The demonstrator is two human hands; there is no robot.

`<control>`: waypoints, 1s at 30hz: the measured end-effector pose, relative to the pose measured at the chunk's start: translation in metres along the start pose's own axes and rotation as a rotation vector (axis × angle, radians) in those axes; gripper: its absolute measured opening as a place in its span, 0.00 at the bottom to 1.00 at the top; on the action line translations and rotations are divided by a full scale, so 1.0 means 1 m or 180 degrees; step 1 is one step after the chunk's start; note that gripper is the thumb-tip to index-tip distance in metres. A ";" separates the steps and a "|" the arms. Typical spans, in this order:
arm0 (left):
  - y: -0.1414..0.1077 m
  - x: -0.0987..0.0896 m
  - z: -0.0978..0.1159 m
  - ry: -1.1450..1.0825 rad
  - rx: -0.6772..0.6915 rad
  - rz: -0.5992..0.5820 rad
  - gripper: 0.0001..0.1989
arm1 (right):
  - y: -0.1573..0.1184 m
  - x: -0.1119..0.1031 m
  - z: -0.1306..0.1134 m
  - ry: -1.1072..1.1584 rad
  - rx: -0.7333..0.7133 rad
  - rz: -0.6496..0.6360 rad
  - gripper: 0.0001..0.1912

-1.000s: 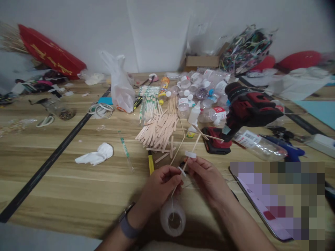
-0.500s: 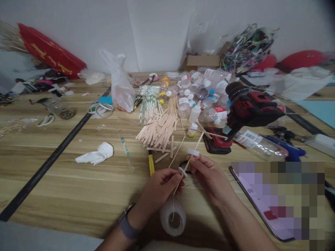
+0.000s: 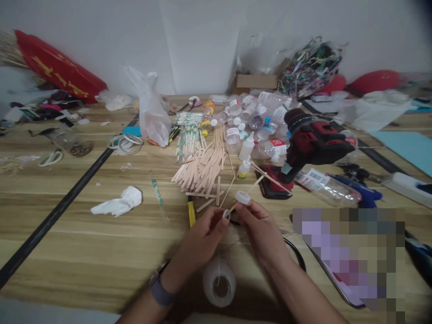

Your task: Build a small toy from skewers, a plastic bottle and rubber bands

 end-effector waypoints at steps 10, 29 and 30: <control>-0.006 -0.012 0.004 0.0763 0.0234 0.0026 0.16 | -0.021 -0.047 -0.067 -0.1588 -0.1228 0.0644 0.05; -0.011 -0.008 0.011 0.1250 0.0454 -0.0353 0.17 | -0.036 -0.002 -0.100 -0.3714 -0.3135 -0.0283 0.12; -0.011 -0.008 0.012 0.1273 0.0470 -0.0346 0.17 | -0.035 -0.002 -0.100 -0.3721 -0.3134 -0.0252 0.12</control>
Point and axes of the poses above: each hand's wrist, its own y-axis towards the middle knuckle, its own x-axis out of the palm, z = x × y, the point moved 8 cm from there along y, towards the middle knuckle, and after that the axes turned 4 degrees about y, right-handed, at the moved point
